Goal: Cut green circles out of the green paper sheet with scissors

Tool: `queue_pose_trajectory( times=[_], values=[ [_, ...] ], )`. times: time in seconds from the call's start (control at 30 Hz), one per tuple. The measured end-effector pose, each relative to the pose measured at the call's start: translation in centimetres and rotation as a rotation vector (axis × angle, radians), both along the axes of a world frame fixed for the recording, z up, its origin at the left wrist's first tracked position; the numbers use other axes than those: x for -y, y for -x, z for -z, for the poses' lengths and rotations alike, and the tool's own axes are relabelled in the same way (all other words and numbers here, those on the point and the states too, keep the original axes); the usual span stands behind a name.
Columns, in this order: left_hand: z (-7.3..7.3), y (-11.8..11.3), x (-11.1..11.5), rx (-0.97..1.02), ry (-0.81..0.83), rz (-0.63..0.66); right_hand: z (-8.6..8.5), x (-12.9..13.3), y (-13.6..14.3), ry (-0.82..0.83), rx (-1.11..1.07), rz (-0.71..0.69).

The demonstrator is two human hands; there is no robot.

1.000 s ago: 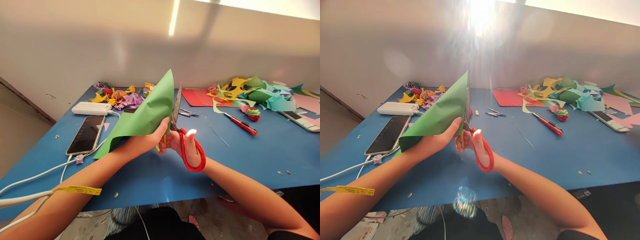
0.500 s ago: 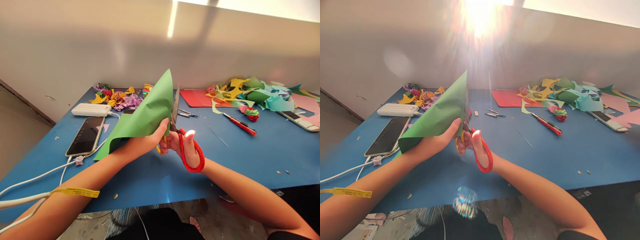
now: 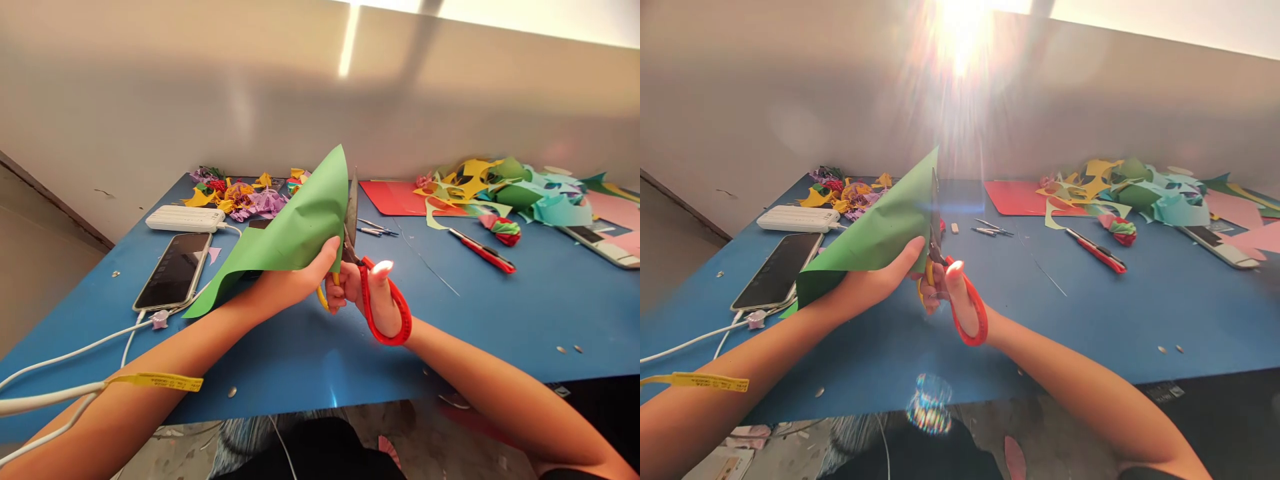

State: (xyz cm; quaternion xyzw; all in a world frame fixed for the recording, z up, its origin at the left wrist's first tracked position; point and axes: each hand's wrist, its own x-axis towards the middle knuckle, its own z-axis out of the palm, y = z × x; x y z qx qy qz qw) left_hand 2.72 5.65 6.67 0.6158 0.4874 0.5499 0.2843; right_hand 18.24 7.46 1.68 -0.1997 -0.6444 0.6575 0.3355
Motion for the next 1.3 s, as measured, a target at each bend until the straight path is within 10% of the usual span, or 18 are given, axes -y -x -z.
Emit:
queue_pose_trajectory(
  times=[0.77,1.1,1.3],
  values=[
    [-0.5,0.3,-0.2,-0.089,0.001,0.03,-0.1,0.0,-0.4,0.14,0.005,0.066],
    [0.3,-0.1,-0.5,0.559,0.22,0.071,-0.2,0.3,0.1,0.116,0.051,0.118],
    [0.5,1.6,-0.5,0.492,0.163,0.089,0.0,0.1,0.1,-0.008,0.017,-0.031]
  ],
)
